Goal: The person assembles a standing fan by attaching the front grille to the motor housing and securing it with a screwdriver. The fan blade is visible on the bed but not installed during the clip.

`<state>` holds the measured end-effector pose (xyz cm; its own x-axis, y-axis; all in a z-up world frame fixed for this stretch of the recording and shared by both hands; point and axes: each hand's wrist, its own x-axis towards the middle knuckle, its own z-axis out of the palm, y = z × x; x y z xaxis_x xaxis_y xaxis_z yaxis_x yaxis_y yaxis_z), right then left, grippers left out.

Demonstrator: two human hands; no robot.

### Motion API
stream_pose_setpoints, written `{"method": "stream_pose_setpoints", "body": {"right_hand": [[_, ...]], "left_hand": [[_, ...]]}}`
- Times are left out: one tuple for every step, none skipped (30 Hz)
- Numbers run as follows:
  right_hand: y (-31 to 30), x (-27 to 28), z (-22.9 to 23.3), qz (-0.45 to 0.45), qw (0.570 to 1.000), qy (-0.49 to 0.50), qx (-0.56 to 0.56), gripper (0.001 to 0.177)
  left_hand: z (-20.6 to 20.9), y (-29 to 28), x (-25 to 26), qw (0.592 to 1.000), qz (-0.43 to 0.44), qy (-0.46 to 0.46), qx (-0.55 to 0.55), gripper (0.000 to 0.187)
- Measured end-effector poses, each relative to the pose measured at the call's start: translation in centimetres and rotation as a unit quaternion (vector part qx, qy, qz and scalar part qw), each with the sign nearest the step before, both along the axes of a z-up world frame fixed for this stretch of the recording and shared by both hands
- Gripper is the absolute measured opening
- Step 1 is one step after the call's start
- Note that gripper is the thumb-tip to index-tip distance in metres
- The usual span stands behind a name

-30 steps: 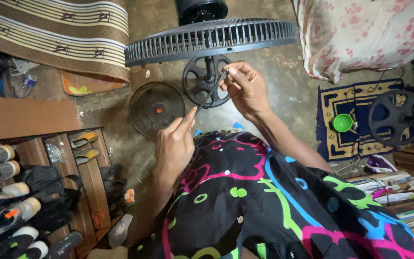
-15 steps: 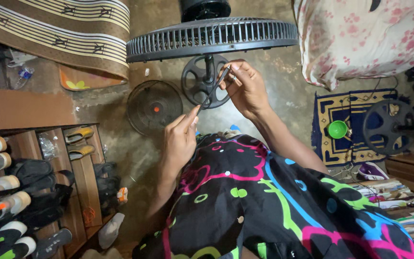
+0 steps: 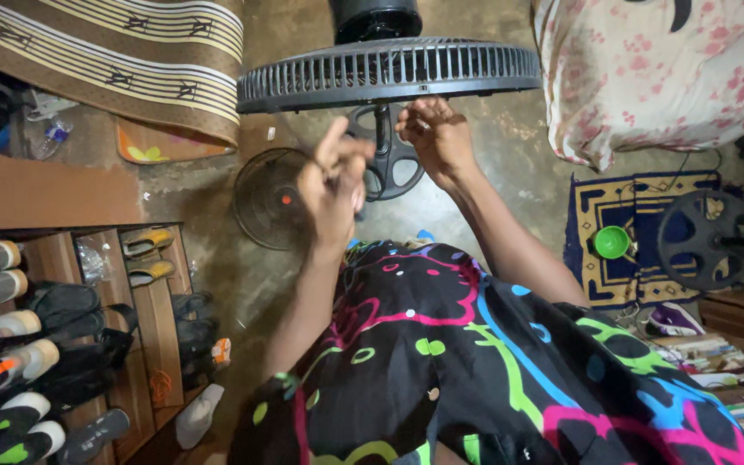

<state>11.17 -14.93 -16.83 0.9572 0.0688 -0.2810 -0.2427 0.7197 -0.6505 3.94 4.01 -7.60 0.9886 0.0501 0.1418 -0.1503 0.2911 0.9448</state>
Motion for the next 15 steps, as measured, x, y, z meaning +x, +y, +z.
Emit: {"method": "stream_pose_setpoints", "body": {"right_hand": [[0.1,0.6,-0.7,-0.005,1.0,0.009,0.014,0.006],[0.2,1.2,-1.5,-0.01,0.999,0.017,0.028,0.007],[0.3,1.6,-2.1,-0.012,0.999,0.014,0.031,0.007],[0.3,1.9,-2.7,-0.013,0.999,0.011,0.035,0.007],[0.4,2.4,-3.2,-0.015,0.999,0.009,0.039,0.008],[0.4,3.0,-3.6,-0.017,0.999,0.019,0.035,0.008],[0.4,3.3,-3.9,-0.021,0.999,0.03,0.033,0.008],[0.3,3.6,-4.2,-0.024,0.998,0.041,0.03,0.009],[0.3,4.0,-4.5,-0.009,0.999,0.031,0.023,0.009],[0.4,4.4,-4.7,0.005,1.0,0.021,0.016,0.01],[0.3,4.7,-4.9,0.019,1.0,0.01,0.009,0.011],[0.3,5.0,-5.0,0.007,1.0,0.022,0.007,0.011],[0.5,5.5,-5.2,-0.002,0.999,0.034,0.004,0.011],[0.5,6.0,-5.4,-0.011,0.999,0.045,0.002,0.012],[0.6,6.4,-5.6,-0.014,0.999,0.032,0.009,0.012]], "left_hand": [[0.4,-0.9,1.4,0.997,0.003,0.02,-0.075,0.046],[0.8,-1.5,2.7,0.992,0.005,0.034,-0.121,0.041],[1.2,-2.3,3.8,0.985,0.003,0.049,-0.166,0.037],[1.6,-2.9,4.8,0.976,0.002,0.063,-0.21,0.033],[2.0,-3.2,5.9,0.972,0.014,0.084,-0.219,0.027],[2.4,-3.5,6.9,0.968,0.026,0.104,-0.228,0.022],[2.9,-3.8,7.5,0.963,0.037,0.125,-0.236,0.02],[3.4,-4.0,7.9,0.961,0.038,0.132,-0.24,0.017],[3.8,-3.9,8.7,0.959,0.039,0.138,-0.244,0.015],[4.2,-3.9,9.4,0.957,0.041,0.145,-0.249,0.013],[4.4,-4.0,10.2,0.955,0.032,0.136,-0.261,0.009],[4.6,-4.0,11.2,0.953,0.024,0.128,-0.273,0.007],[4.6,-4.0,12.1,0.951,0.018,0.118,-0.284,0.01],[4.6,-4.0,12.8,0.951,0.016,0.109,-0.288,0.011],[4.5,-4.2,13.5,0.951,0.014,0.101,-0.291,0.013]]}}
